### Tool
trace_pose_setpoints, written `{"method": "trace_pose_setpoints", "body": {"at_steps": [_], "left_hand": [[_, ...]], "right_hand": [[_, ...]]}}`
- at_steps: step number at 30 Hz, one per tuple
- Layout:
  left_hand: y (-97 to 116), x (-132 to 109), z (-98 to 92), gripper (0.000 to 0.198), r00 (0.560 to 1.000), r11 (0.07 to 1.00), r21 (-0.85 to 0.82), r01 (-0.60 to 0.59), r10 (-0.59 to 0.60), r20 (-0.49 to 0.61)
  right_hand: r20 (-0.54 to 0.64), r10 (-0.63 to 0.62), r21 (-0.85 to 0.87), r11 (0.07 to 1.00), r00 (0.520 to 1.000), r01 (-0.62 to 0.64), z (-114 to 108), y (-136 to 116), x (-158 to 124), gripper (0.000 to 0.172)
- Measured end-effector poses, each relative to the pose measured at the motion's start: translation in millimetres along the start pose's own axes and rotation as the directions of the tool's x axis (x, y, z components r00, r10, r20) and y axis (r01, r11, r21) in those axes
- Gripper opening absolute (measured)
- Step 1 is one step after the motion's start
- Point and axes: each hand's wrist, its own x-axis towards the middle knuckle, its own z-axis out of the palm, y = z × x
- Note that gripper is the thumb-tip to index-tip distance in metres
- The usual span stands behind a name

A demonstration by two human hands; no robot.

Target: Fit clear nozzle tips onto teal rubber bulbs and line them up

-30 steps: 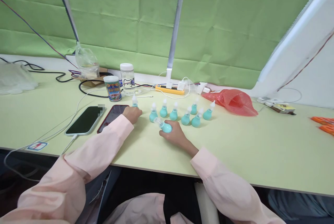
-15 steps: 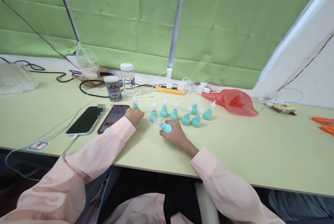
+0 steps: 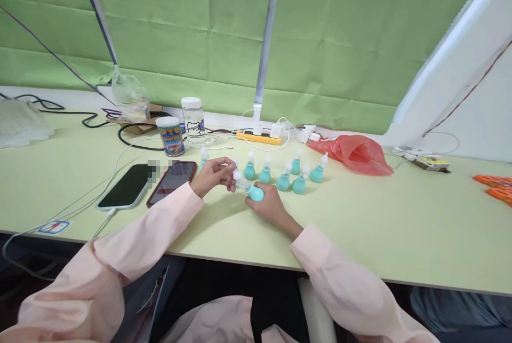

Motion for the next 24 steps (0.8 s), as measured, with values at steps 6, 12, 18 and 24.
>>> {"method": "trace_pose_setpoints", "body": {"at_steps": [6, 12, 18, 24], "left_hand": [[-1.1, -2.7, 0.2, 0.028, 0.998, 0.998, -0.052, 0.027, -0.024, 0.054], [-2.1, -1.2, -1.0, 0.03, 0.999, 0.999, 0.028, -0.028, 0.029, -0.014], [-3.8, -0.7, -1.1, 0.028, 0.994, 0.991, 0.095, -0.096, 0.101, -0.047], [-4.5, -1.9, 1.9, 0.033, 0.999, 0.997, 0.073, -0.021, 0.023, -0.027]], "right_hand": [[-0.007, 0.044, 0.049, 0.998, 0.999, -0.043, 0.9, 2.4, 0.1, 0.017], [-0.014, 0.056, 0.062, 0.997, 0.998, -0.055, 0.8, 3.4, 0.9, 0.016], [-0.006, 0.071, 0.065, 0.995, 0.997, -0.07, 0.7, 4.7, 0.7, 0.018], [-0.019, 0.021, -0.006, 1.0, 1.0, -0.021, 0.1, 3.7, -0.6, 0.014]]}}
